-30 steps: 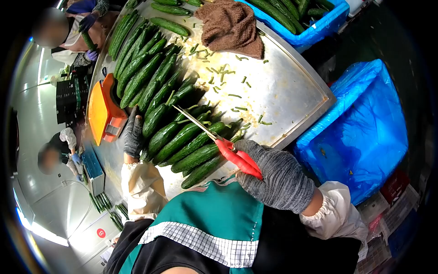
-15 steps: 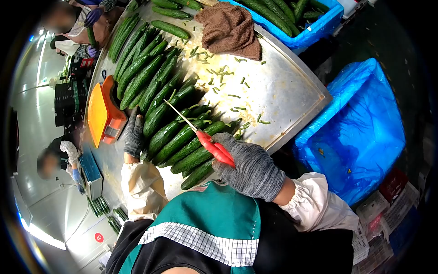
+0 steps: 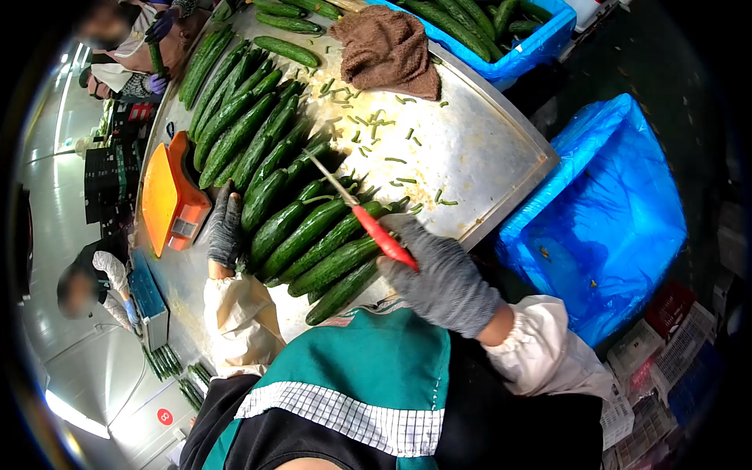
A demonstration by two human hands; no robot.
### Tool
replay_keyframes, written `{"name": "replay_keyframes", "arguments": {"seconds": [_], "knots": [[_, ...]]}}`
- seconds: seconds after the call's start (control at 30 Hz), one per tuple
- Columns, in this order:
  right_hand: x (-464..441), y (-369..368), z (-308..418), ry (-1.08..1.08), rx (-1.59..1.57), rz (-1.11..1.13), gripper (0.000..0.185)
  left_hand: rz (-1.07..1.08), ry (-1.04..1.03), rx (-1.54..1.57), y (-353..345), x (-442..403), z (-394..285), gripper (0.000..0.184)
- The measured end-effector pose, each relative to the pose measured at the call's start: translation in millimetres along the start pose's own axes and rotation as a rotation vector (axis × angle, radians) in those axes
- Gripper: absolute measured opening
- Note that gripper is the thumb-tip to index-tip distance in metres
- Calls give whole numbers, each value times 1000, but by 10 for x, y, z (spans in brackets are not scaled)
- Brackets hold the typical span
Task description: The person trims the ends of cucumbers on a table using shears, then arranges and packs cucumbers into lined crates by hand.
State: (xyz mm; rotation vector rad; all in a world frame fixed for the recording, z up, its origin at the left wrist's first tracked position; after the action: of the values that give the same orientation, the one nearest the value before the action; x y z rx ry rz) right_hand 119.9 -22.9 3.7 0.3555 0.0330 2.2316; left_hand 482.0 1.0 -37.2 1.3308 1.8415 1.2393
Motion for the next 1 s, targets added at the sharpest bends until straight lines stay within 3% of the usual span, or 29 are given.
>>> {"name": "replay_keyframes", "arguments": {"seconds": [0.07,0.2,0.3,0.4,1.0], "knots": [[139,77,-129,-264,-296,70,45,-8,-37,-15,-9,-2,16,46],[271,144,-80,-506,-451,221,45,-19,-20,44,60,-3,-110,46],[232,126,-101,-499,-427,227,46,-48,-184,-24,-13,-3,87,46],[149,89,-102,-498,-355,268,48,-38,8,31,54,1,-72,48],[64,-60,-91,-439,-211,193,50,-74,-20,69,78,33,-130,48]]}}
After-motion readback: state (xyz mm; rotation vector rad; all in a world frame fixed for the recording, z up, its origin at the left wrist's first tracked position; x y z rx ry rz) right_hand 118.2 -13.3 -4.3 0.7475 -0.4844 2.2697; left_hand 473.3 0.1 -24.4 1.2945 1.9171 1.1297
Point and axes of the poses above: each hand's wrist, its own x-axis away from the middle knuckle, its own y-axis out of the back of the hand, z = x × y, the point moved 7 cm from there along -x, towards the middle knuckle, and after that the axes turned 2 degrees about y, right-handed, at the moved point
